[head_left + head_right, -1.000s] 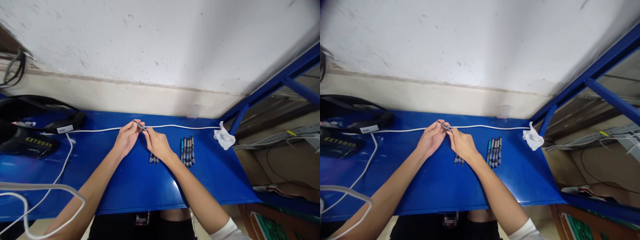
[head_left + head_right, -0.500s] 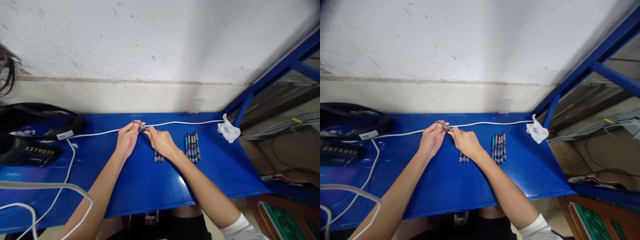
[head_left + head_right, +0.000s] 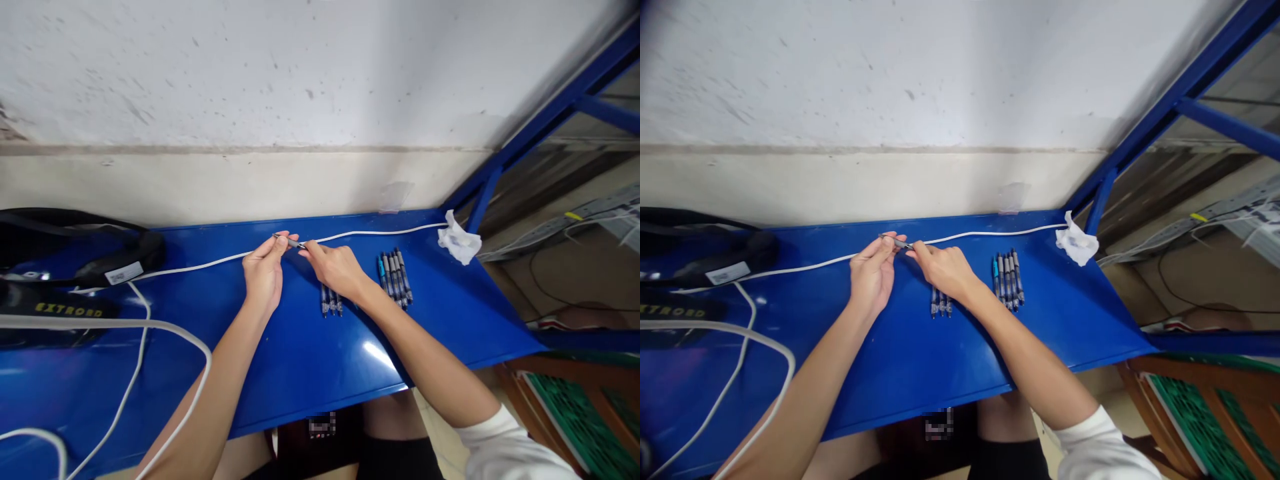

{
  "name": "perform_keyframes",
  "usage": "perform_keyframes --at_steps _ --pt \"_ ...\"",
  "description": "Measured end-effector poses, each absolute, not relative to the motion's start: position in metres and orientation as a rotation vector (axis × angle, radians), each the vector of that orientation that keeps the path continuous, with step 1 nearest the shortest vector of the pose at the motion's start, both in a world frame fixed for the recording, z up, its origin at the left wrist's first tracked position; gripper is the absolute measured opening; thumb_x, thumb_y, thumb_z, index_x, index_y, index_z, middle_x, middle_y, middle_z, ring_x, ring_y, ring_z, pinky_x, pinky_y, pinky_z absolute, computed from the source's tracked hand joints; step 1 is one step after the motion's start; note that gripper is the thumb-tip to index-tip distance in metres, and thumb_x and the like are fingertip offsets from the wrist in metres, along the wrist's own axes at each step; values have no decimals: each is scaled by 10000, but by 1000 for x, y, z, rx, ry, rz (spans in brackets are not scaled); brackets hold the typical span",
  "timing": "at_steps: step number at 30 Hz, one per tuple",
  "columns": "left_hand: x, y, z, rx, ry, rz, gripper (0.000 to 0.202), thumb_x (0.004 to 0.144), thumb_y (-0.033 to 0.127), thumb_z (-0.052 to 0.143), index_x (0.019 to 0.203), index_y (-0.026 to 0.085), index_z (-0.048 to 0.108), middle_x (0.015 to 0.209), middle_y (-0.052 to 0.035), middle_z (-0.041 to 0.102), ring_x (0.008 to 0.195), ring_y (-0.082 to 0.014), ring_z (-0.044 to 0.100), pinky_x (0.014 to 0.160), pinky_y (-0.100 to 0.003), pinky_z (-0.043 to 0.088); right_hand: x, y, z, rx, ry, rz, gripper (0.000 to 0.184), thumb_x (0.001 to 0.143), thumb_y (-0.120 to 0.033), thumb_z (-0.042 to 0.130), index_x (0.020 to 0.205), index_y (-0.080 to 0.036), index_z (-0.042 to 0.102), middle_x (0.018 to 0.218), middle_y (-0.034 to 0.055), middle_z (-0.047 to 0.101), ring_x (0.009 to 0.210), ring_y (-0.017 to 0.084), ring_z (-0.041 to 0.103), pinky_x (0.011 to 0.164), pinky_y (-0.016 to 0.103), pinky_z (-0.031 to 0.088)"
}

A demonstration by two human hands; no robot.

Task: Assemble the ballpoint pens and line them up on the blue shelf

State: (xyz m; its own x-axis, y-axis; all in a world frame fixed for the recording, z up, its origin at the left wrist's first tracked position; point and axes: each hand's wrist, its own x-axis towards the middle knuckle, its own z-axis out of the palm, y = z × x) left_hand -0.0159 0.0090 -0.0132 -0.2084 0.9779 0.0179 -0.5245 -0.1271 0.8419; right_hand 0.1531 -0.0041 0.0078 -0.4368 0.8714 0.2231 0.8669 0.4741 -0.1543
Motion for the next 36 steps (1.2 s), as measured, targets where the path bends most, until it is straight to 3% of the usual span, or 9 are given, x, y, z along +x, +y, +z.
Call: perform_keyframes --at_steps 10,14,16,20,24,27,31,33,36 --pt "-22 14 -14 805 834 1642 288 787 390 1012 871 195 817 940 -32 798 976 -181 753 1020 -327 572 152 0 12 -1423 -2474 -8 492 1237 -486 229 1323 -218 633 1095 117 834 771 210 729 623 309 287" --pt "-25 13 -9 841 722 1498 449 799 349 1004 1196 262 812 1286 -78 807 1139 -208 754 1026 -332 582 158 -1 15 -1377 -2469 16 453 1237 -446 271 1301 -207 650 1137 122 825 802 213 734 628 310 309" --pt "-24 12 -7 848 718 1440 495 811 348 996 1256 256 802 1367 -108 791 1186 -232 756 1043 -356 587 161 -2 16 -1359 -2478 41 442 1233 -434 289 1295 -194 654 1127 127 828 808 213 736 632 309 314" --pt "-21 10 -9 831 771 1442 335 820 389 993 1048 212 822 1150 -90 844 1073 -220 787 1015 -361 603 163 -4 14 -1367 -2455 77 467 1230 -451 283 1284 -176 657 1116 144 833 806 215 742 624 314 312" --pt "-20 10 -12 808 836 1492 340 797 433 1004 905 186 796 979 -79 841 970 -213 786 933 -352 615 159 -5 11 -1367 -2458 77 447 1235 -445 284 1312 -203 652 1149 119 840 792 210 742 612 314 276" --pt "-20 8 -10 836 836 1502 342 810 431 994 956 185 807 1004 -95 839 967 -223 782 927 -366 614 159 -6 11 -1360 -2464 103 435 1233 -448 295 1302 -215 655 1162 111 839 799 213 744 610 315 272" --pt "-24 6 -6 873 760 1409 455 832 356 975 1235 220 814 1279 -129 820 1130 -265 774 1061 -419 587 159 -7 13 -1382 -2412 145 457 1233 -454 271 1278 -208 654 1171 110 834 831 213 751 614 316 273" --pt "-26 6 -6 886 768 1417 431 819 328 983 1206 215 829 1241 -121 829 1126 -261 772 1068 -413 582 159 -7 14 -1384 -2385 143 477 1233 -469 260 1253 -203 655 1148 105 833 834 214 752 609 321 259" --pt "-28 6 -7 888 821 1466 295 812 369 992 1007 200 849 1019 -81 831 975 -208 762 954 -348 597 157 -10 14 -1364 -2376 146 520 1232 -497 237 1212 -202 664 1134 101 829 835 211 750 606 323 255"
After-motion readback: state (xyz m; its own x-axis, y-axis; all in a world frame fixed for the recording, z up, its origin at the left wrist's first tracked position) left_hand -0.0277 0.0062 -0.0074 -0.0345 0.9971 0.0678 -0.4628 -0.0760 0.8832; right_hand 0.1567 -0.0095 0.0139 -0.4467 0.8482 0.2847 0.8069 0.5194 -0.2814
